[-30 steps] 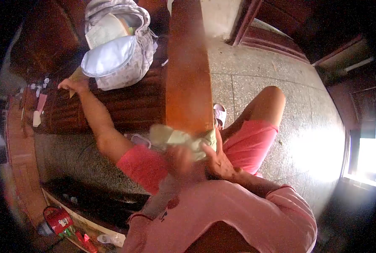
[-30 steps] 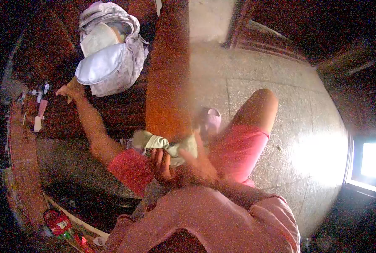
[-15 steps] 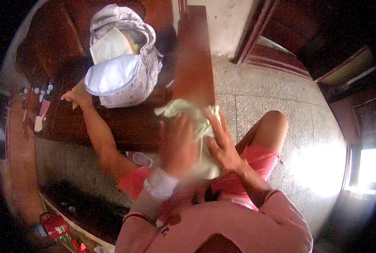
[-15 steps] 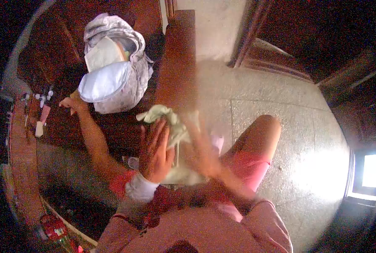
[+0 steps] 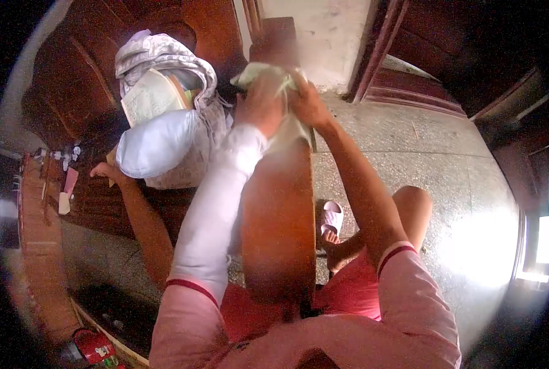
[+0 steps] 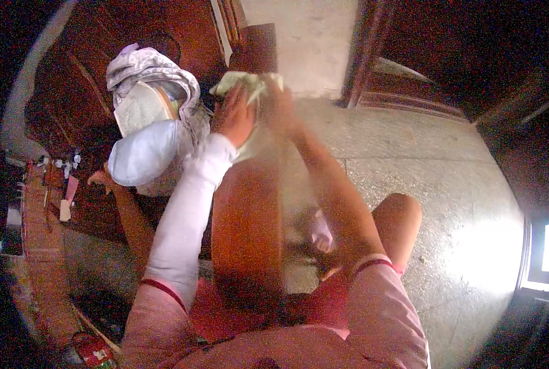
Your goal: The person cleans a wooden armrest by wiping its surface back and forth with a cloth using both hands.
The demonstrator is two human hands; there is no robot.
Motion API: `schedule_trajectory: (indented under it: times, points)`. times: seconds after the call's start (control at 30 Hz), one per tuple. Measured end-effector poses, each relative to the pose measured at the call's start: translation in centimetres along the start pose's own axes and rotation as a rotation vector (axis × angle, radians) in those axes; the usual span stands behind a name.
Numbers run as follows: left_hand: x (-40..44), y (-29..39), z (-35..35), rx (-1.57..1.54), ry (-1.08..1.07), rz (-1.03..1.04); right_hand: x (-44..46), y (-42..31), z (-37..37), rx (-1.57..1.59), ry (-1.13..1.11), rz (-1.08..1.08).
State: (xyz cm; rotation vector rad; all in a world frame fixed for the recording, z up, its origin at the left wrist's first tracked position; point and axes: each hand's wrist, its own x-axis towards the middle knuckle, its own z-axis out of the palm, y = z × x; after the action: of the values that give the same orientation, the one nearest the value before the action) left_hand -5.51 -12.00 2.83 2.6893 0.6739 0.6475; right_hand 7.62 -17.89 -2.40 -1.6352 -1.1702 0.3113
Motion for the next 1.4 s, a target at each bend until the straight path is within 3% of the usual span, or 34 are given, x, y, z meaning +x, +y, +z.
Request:
schedule_trajectory:
  times: [0.13,0.2,0.5,0.57,0.6,0.63,0.7,0.8,0.83,0.93,1.0,1.07,1.13,1.23,1.33,1.4]
  points:
    - [5.2,-1.5,2.3,0.035,0.089,-0.050,6.2,3.8,-0.1,-0.056,0.008,-0.185]
    - [7.0,-2.1,3.4,0.222,0.113,-0.128,7.6,3.1,-0.5,-0.087,0.046,-0.143]
    - [9.0,-2.4,4.0,0.179,0.136,-0.275,10.0,2.8,-0.6,-0.112,0.031,-0.051]
    - [8.1,-1.9,3.7,0.187,0.121,-0.264,10.4,5.0,3.3,-0.247,0.287,0.085]
    - [7.3,-1.6,3.7,0.191,0.110,-0.259,9.5,5.0,3.4,-0.235,0.295,0.076]
    - [6.5,-1.2,3.1,0.180,0.044,-0.261,8.5,4.5,3.3,-0.222,0.303,0.066]
    - [3.8,-0.2,2.0,0.157,-0.029,-0.257,4.1,4.0,0.4,-0.034,0.066,-0.104]
    - [-1.2,0.3,1.4,0.277,-0.151,-0.109,-2.7,0.5,-0.4,0.152,-0.085,0.036]
    - [-3.7,2.8,-1.6,0.333,-0.162,-0.017,-5.4,-3.2,-1.3,0.013,-0.067,0.042]
    - [-10.0,4.2,-3.8,0.174,-0.071,0.120,-12.0,-7.1,-2.3,-0.005,-0.109,-0.169]
    - [-13.9,6.5,-6.1,0.121,-0.058,0.160,-16.6,-9.0,-1.9,0.115,-0.095,-0.038]
    - [-18.0,8.2,-7.7,-0.059,0.041,0.195,-21.0,-12.4,-3.0,0.170,-0.248,0.074]
    - [-22.2,9.3,-8.0,0.044,-0.004,0.092,-25.5,-14.2,-3.0,0.280,-0.240,0.011]
    - [-26.8,12.4,-9.4,-0.072,-0.028,-0.015,-31.2,-15.7,-2.5,0.030,-0.189,0.057]
    - [-31.2,13.0,-8.1,-0.067,-0.007,-0.047,-35.5,-16.6,-1.9,-0.193,-0.142,-0.084]
    - [-33.1,12.9,-7.2,-0.030,0.047,-0.028,-39.1,-14.2,-0.1,-0.137,-0.080,-0.056]
